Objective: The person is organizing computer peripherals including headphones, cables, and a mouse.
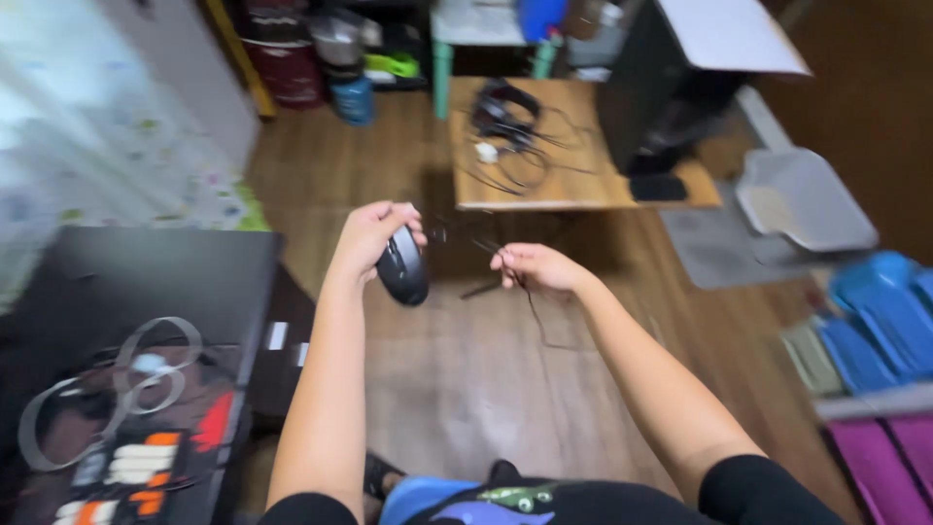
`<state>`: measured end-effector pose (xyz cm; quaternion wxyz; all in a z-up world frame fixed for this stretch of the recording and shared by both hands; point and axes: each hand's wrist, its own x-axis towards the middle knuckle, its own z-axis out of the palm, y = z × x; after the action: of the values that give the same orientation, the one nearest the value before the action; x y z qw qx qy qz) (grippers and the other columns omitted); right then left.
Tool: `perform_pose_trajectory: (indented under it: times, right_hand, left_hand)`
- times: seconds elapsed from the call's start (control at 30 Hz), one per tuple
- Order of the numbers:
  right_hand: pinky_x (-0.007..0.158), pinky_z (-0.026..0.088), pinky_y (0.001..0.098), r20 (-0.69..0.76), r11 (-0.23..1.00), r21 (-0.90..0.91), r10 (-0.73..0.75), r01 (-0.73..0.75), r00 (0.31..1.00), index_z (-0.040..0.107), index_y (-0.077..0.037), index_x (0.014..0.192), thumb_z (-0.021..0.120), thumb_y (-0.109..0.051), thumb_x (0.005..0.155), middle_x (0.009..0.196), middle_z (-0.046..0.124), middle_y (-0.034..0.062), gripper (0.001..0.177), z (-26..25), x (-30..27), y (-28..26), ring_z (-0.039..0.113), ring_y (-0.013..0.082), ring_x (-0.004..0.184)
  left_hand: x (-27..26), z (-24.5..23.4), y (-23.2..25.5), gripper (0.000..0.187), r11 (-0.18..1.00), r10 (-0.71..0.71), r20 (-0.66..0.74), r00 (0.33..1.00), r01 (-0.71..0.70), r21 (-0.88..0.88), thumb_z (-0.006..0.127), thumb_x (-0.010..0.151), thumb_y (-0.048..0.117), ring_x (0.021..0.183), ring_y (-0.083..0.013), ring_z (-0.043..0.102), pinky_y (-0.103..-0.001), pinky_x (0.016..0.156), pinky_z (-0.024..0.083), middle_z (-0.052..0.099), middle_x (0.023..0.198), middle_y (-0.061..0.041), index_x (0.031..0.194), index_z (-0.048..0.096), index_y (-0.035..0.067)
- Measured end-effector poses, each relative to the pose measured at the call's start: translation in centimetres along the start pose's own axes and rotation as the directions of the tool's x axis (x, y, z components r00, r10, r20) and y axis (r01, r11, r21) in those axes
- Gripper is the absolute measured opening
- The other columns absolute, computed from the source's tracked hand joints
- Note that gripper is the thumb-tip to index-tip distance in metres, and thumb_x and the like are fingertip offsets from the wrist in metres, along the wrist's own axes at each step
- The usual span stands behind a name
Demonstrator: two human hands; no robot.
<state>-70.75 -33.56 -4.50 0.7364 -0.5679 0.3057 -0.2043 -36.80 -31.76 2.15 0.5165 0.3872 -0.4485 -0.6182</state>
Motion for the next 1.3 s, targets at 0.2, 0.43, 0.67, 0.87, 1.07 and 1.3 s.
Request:
perform_pose_trajectory:
  times: [0.2, 0.43, 0.67, 0.87, 1.07, 1.3]
  right_hand:
    - [0.078, 0.05, 0.0278, -0.249, 0.994, -0.11, -0.05, 0.023, 0.967, 0.069, -0.004, 0.115, 0.056, -0.02, 0.106, 0.092, 0.066, 0.0, 0.022, -10.2, -9.7, 4.3, 0.062, 0.0107, 0.084]
    - [0.083, 0.057, 0.0482, -0.708, 0.918, 0.29, 0.017, 0.269, 0.706, 0.061, -0.004, 0.121, 0.052, -0.016, 0.107, 0.098, 0.065, 0.0048, 0.021, -17.8, -14.6, 5.8, 0.068, 0.0223, 0.096]
    - [0.098, 0.056, 0.0609, -0.749, 0.738, 0.437, -0.018, 0.514, 0.662, 0.054, -0.007, 0.132, 0.048, -0.012, 0.106, 0.106, 0.065, 0.0032, 0.028, -24.7, -8.2, 1.5, 0.067, 0.029, 0.114]
    - [0.095, 0.058, 0.0547, -0.745, 0.604, 0.495, -0.075, 0.625, 0.662, 0.056, -0.005, 0.128, 0.045, -0.011, 0.107, 0.097, 0.064, 0.0071, 0.025, -31.6, -0.8, -0.2, 0.069, 0.0303, 0.111]
    - [0.075, 0.05, 0.0403, -0.741, 0.844, 0.407, 0.081, 0.35, 0.667, 0.063, -0.012, 0.111, 0.056, -0.02, 0.106, 0.093, 0.067, 0.0047, 0.012, -38.9, 1.9, 3.8, 0.063, 0.0215, 0.089]
    - [0.082, 0.049, 0.0514, -0.64, 0.819, 0.574, 0.45, -0.002, 0.623, 0.067, -0.024, 0.109, 0.054, -0.028, 0.098, 0.094, 0.069, -0.0028, 0.018, -38.5, 3.8, 1.2, 0.061, 0.0198, 0.092]
  left_hand:
    - [5.6, 8.4, -4.1, 0.014, 0.923, 0.198, -0.185, 0.963, -0.246, -0.295, 0.064, 0.1, 0.01, 0.074, -0.0232, 0.072, -0.038, 0.068, 0.064, 0.07, 0.086, -0.012, 0.099, 0.067, -0.004]
    - [11.5, 15.4, -9.5, 0.019, 0.984, -0.065, 0.132, 0.989, 0.085, -0.157, 0.069, 0.096, 0.017, 0.071, -0.0225, 0.071, -0.041, 0.064, 0.063, 0.07, 0.083, -0.012, 0.099, 0.067, -0.002]
    - [19.1, 23.7, -16.5, 0.028, 0.902, -0.432, 0.327, 0.84, 0.398, 0.168, 0.077, 0.089, 0.015, 0.071, -0.0209, 0.072, -0.037, 0.066, 0.061, 0.073, 0.087, -0.011, 0.112, 0.071, 0.001]
    - [30.7, 25.7, -20.3, 0.017, 0.902, -0.415, 0.381, 0.827, 0.319, 0.289, 0.074, 0.092, 0.014, 0.067, -0.021, 0.072, -0.034, 0.063, 0.058, 0.073, 0.082, -0.013, 0.102, 0.072, 0.001]
    - [42.0, 24.1, -26.1, 0.015, 0.951, -0.31, 0.173, 0.935, 0.305, 0.056, 0.069, 0.095, 0.017, 0.062, -0.0179, 0.067, -0.034, 0.059, 0.055, 0.069, 0.075, -0.007, 0.09, 0.071, 0.003]
    - [47.4, 26.4, -32.2, 0.016, 0.965, -0.257, -0.116, 0.96, 0.262, 0.03, 0.068, 0.096, 0.017, 0.064, -0.0151, 0.06, -0.033, 0.058, 0.049, 0.067, 0.076, -0.005, 0.088, 0.071, 0.004]
